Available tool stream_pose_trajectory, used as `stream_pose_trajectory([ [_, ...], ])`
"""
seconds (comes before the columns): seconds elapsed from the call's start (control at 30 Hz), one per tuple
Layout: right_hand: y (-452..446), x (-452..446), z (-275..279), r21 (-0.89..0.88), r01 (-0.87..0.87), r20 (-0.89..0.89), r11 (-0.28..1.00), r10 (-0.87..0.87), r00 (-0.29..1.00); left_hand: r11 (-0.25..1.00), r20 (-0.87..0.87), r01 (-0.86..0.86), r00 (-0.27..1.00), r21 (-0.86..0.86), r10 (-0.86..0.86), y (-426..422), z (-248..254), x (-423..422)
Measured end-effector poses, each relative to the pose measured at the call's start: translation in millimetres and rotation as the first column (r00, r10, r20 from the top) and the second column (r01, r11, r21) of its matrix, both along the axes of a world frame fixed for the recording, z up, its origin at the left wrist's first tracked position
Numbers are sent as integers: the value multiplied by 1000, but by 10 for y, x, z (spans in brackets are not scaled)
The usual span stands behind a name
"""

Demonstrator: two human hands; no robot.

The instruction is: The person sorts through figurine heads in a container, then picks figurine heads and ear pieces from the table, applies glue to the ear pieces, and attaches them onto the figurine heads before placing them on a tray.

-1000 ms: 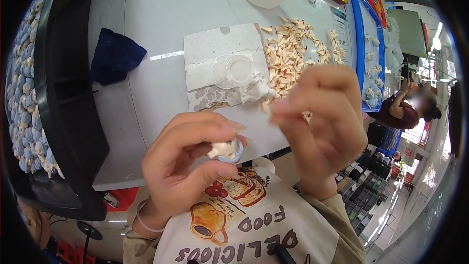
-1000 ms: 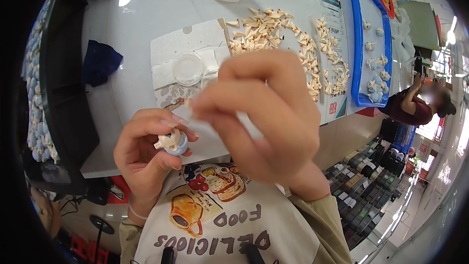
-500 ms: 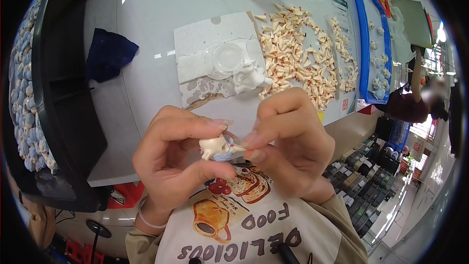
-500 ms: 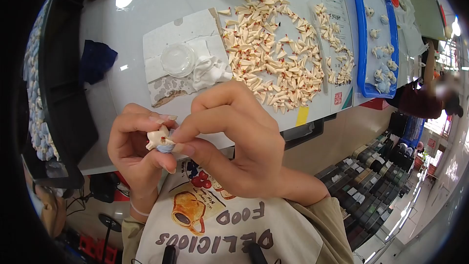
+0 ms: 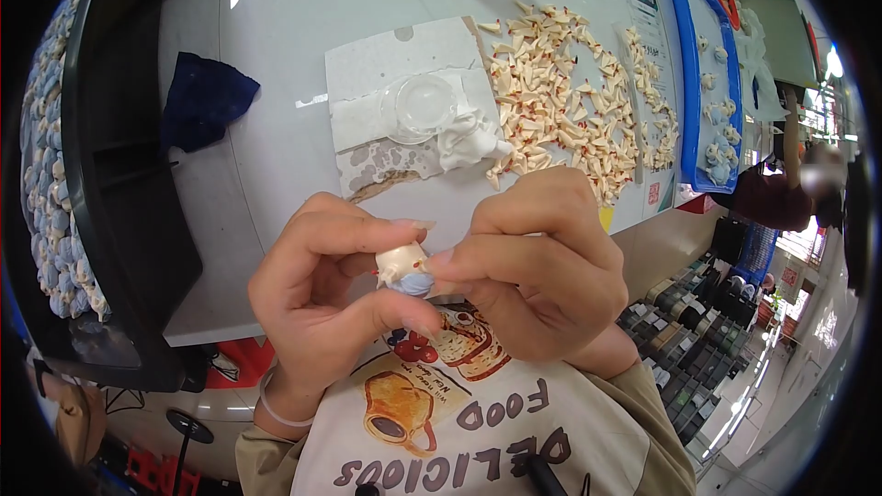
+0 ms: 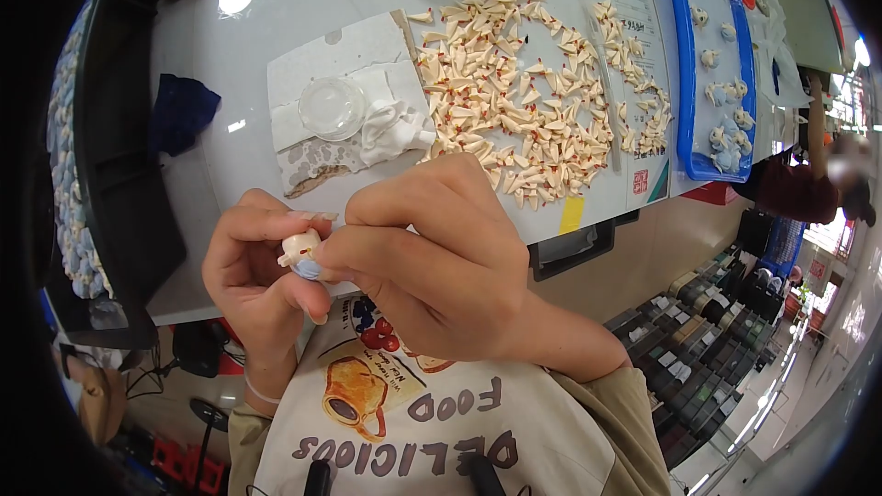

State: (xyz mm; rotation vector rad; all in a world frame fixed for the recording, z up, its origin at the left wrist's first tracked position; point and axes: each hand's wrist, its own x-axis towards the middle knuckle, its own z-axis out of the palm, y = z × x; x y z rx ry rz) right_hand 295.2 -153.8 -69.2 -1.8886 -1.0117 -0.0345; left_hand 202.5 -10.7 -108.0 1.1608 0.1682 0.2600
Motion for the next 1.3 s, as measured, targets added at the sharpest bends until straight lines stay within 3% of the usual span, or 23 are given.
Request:
stream_pose_trajectory([
  [0.3,-64,115,54,-69,-99,45,993,102,994,998,-1,13,1000,-69,-13,-14,25,27],
  [0.4,-26,132,46,49,-159,-11,986,160,987,996,-47,-11,999,-93,6,-41,41,33],
  [0.53,-26,93,102,-113,-384,-173,916,363,916,992,-86,36,995,-118,-47,-29,30,-9],
  [0.63,-188,213,74,-1,-264,-54,965,264,963,998,-94,46,994,-44,-50,-106,105,32],
  [0.7,-609,501,255,-138,-45,-34,989,41,999,995,-157,76,985,58,-66,-87,137,33],
  [0.73,-898,693,331,-218,154,96,964,-136,986,995,-143,84,987,51,-76,-83,137,29],
  [0.77,-1122,826,436,-237,395,30,887,-400,916,996,-154,76,986,36,-69,-82,134,23],
  [0.8,-1428,1044,432,-210,501,85,840,-495,865,998,-169,66,984,22,-62,-84,133,16],
  [0.87,-1882,1212,504,-533,570,260,626,-520,814,998,-135,65,989,24,-62,-97,119,21],
  [1.0,-2220,1422,373,-644,587,317,490,-527,788,997,-126,43,991,56,-36,-111,125,52],
  [1.07,-2362,1538,333,-583,699,543,415,-441,715,995,-127,53,991,84,-42,-101,110,46],
  [1.2,-2706,1720,376,-567,683,394,460,-577,715,997,-112,22,994,80,-13,-97,93,38],
  [1.27,-2816,1673,431,-632,691,359,351,-658,662,997,-103,12,995,80,-4,-98,86,33],
  [1.3,-2878,1632,453,-631,690,357,356,-656,665,997,-98,7,995,79,1,-100,84,33],
])
